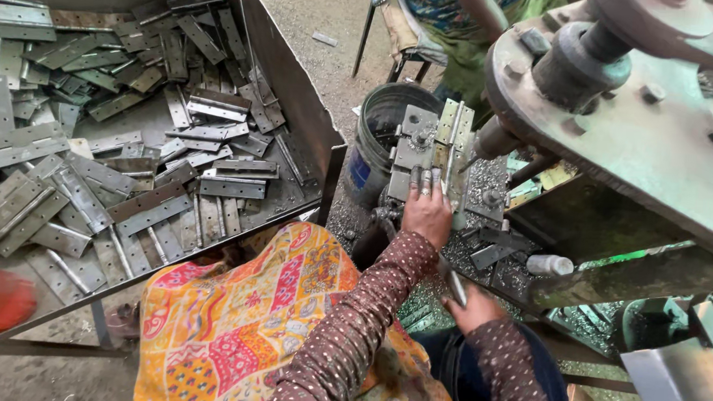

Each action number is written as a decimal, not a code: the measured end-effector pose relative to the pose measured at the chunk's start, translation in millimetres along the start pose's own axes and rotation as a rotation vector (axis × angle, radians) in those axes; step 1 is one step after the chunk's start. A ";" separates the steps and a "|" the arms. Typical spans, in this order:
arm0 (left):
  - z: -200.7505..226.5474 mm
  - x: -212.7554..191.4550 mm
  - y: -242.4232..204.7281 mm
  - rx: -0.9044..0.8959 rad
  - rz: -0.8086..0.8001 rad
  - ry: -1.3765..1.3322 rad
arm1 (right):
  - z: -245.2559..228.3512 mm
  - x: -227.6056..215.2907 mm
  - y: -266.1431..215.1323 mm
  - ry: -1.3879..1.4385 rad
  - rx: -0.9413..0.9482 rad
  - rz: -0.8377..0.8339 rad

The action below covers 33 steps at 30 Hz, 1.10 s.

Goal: The person repeatedly picks metal brackets from a bin, places them into a jig on a punching machine, and operates the lever to punch holes. The processed brackets are then returned to the bin.

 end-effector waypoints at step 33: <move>-11.3 -11.5 22.0 0.036 -0.027 0.001 | -4.7 0.2 -9.2 0.010 -0.031 -0.049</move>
Point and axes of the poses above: each hand's wrist, its own y-axis towards the middle knuckle, its own x-axis out of the palm, z = x × y, the point moved 3 cm from there along y, towards the middle knuckle
